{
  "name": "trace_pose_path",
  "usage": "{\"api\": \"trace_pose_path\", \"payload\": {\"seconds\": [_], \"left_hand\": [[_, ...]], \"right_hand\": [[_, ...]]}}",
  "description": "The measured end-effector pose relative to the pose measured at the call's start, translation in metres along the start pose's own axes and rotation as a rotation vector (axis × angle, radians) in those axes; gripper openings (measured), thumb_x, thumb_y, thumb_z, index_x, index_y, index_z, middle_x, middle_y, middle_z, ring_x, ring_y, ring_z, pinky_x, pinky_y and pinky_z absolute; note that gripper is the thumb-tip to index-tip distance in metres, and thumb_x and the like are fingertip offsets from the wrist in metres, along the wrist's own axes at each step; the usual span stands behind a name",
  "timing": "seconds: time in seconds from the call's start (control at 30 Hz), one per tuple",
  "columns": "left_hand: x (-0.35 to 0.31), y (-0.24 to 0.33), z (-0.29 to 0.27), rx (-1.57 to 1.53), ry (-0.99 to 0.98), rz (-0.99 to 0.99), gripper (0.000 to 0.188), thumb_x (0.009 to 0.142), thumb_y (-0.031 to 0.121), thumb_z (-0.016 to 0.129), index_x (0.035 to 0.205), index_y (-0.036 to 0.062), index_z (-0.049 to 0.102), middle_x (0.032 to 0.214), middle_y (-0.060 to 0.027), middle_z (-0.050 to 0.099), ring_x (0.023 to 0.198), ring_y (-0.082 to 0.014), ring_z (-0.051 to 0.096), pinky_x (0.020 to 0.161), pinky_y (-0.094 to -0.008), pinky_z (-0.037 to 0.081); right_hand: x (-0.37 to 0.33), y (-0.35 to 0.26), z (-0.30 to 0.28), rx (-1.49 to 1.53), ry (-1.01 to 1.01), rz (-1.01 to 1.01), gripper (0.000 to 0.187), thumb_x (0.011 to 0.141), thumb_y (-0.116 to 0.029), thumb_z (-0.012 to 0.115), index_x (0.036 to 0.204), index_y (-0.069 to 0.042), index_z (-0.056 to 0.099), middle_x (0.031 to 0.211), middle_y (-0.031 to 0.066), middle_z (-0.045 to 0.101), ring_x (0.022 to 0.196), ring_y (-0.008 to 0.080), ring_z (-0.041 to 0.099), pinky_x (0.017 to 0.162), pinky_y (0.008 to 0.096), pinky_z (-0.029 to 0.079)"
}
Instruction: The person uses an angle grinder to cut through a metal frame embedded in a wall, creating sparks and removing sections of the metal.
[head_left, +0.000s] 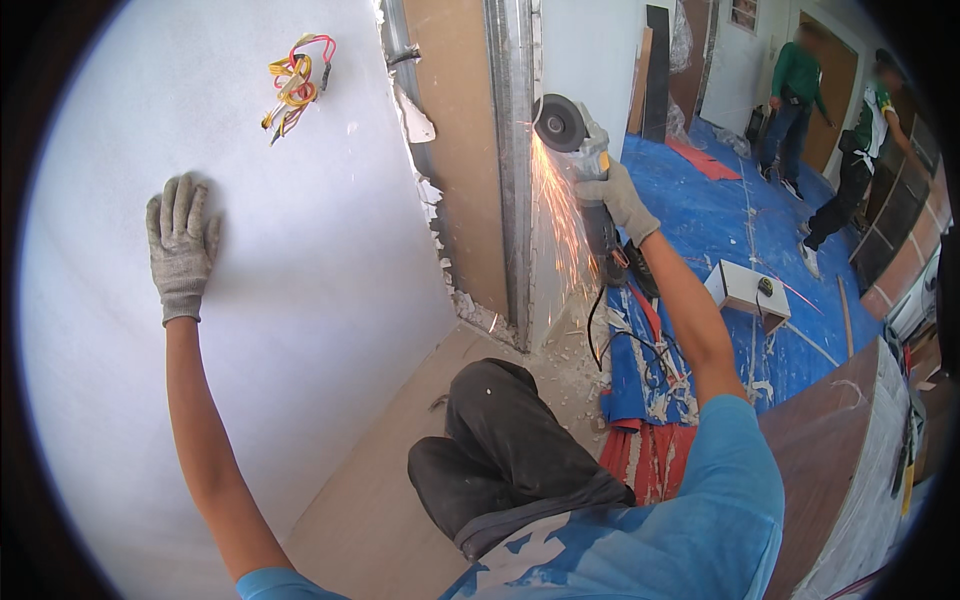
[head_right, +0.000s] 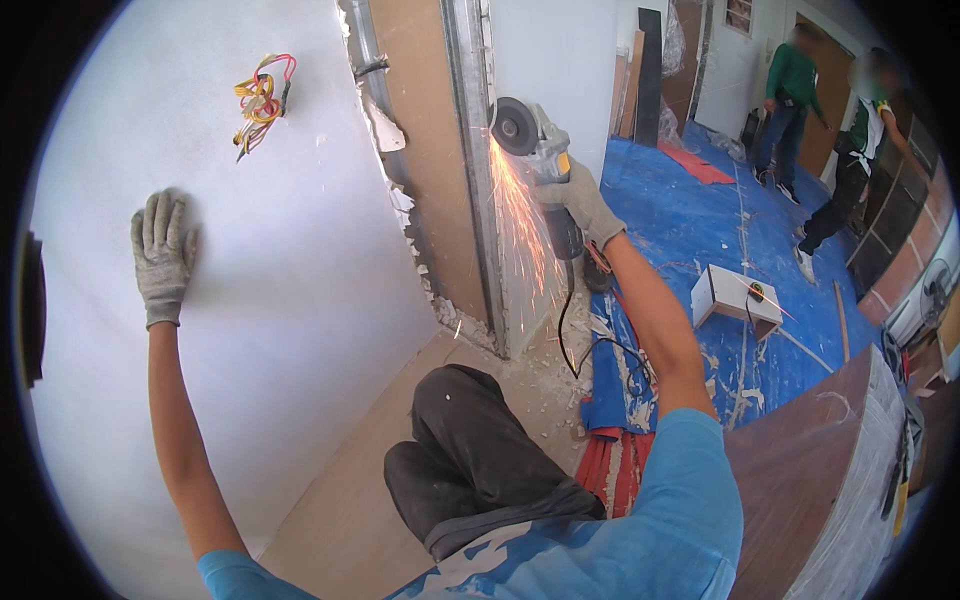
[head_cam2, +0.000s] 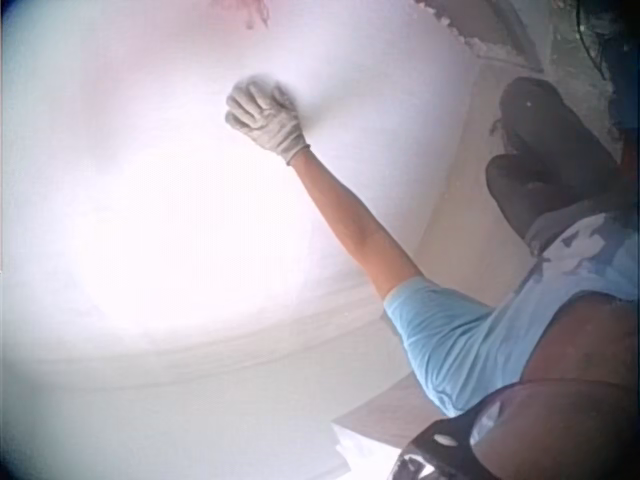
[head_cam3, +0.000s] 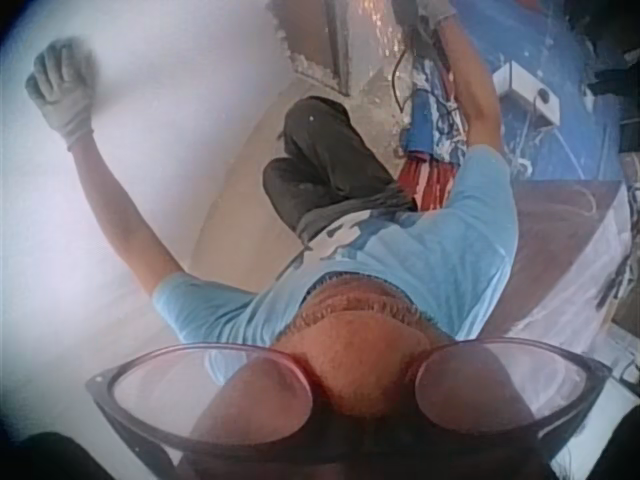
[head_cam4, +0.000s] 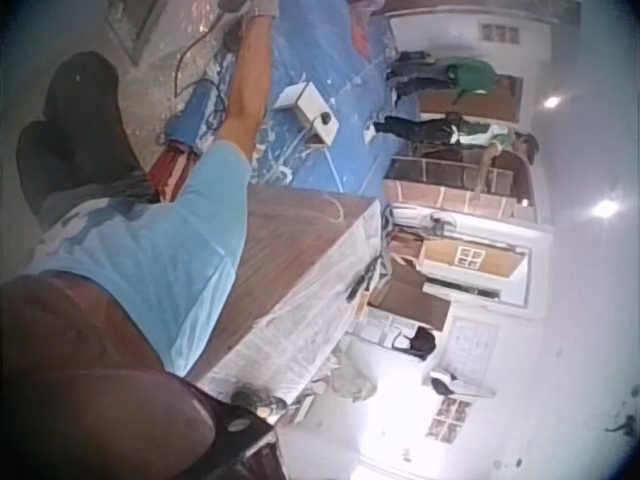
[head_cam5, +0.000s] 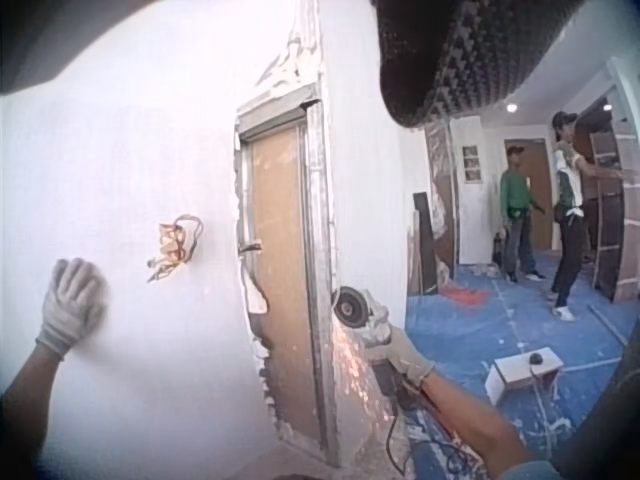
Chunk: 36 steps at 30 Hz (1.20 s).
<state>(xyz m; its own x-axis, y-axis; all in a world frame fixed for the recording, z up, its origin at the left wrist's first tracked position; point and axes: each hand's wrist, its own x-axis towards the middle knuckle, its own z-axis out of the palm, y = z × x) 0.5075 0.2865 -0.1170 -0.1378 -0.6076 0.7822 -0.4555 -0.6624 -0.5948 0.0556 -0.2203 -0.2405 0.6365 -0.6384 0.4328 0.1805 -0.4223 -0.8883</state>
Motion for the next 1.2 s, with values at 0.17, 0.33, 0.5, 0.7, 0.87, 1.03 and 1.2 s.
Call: {"api": "trace_pose_path", "payload": {"seconds": [0.17,0.33,0.5,0.7,0.87,1.03,1.2], "left_hand": [[0.0,-0.001,0.001,-0.007,0.027,-0.002,0.057,0.107,0.044,0.055,0.158,0.022,0.043,0.169,-0.0009,0.035,0.158,-0.0189,0.028,0.133,-0.044,0.021],[0.0,-0.002,0.0,0.011,-0.016,-0.031,0.056,0.107,0.042,0.056,0.157,0.0212,0.044,0.169,-0.002,0.036,0.157,-0.02,0.03,0.132,-0.0451,0.022],[0.0,-0.001,0.0,0.002,-0.012,-0.005,0.056,0.107,0.041,0.057,0.157,0.0208,0.044,0.168,-0.002,0.037,0.157,-0.0201,0.03,0.132,-0.0452,0.022],[0.001,-0.002,0.0,0.017,-0.03,-0.01,0.056,0.107,0.04,0.057,0.158,0.0202,0.044,0.169,-0.0023,0.037,0.157,-0.0204,0.03,0.132,-0.0452,0.021],[0.0,-0.001,-0.001,0.004,-0.019,-0.006,0.057,0.107,0.041,0.056,0.158,0.0204,0.043,0.169,-0.0019,0.037,0.157,-0.0196,0.03,0.132,-0.0453,0.021],[0.0,-0.001,-0.001,0.013,-0.051,-0.048,0.057,0.106,0.04,0.058,0.157,0.0201,0.045,0.168,-0.0014,0.038,0.157,-0.0195,0.031,0.132,-0.0445,0.021],[0.0,0.0,-0.002,0.005,-0.019,-0.014,0.056,0.106,0.039,0.059,0.157,0.0199,0.046,0.167,-0.0013,0.038,0.156,-0.0196,0.032,0.132,-0.0441,0.022]], "right_hand": [[0.007,0.004,0.0,0.021,-0.02,-0.072,0.052,0.073,-0.01,0.081,0.122,-0.002,0.063,0.098,-0.0004,0.066,0.084,0.0124,0.063,0.077,0.0282,0.052],[0.007,0.009,0.002,0.001,0.037,-0.126,0.055,0.075,-0.015,0.081,0.126,-0.003,0.063,0.1,-0.0019,0.066,0.086,0.0106,0.061,0.077,0.0285,0.051],[0.005,0.011,0.0,0.045,-0.02,-0.019,0.06,0.075,-0.011,0.083,0.13,-0.001,0.062,0.109,0.0024,0.069,0.092,0.0136,0.065,0.083,0.0295,0.053],[0.004,0.019,0.004,0.147,0.008,-0.053,0.053,0.078,-0.013,0.082,0.127,-0.002,0.063,0.102,-0.0005,0.067,0.084,0.0105,0.062,0.072,0.0267,0.052],[-0.003,0.017,0.003,0.135,-0.047,-0.018,0.055,0.077,-0.012,0.082,0.127,-0.002,0.063,0.104,-0.0006,0.067,0.087,0.0104,0.062,0.077,0.0278,0.052],[-0.008,0.015,0.006,0.058,-0.001,-0.022,0.061,0.074,-0.009,0.083,0.132,-0.002,0.062,0.107,0.0015,0.068,0.09,0.0119,0.064,0.083,0.0285,0.053],[-0.006,0.019,0.007,0.059,0.017,-0.008,0.065,0.073,-0.009,0.082,0.134,0.0,0.06,0.108,0.0023,0.069,0.092,0.0126,0.064,0.083,0.0293,0.054]]}}
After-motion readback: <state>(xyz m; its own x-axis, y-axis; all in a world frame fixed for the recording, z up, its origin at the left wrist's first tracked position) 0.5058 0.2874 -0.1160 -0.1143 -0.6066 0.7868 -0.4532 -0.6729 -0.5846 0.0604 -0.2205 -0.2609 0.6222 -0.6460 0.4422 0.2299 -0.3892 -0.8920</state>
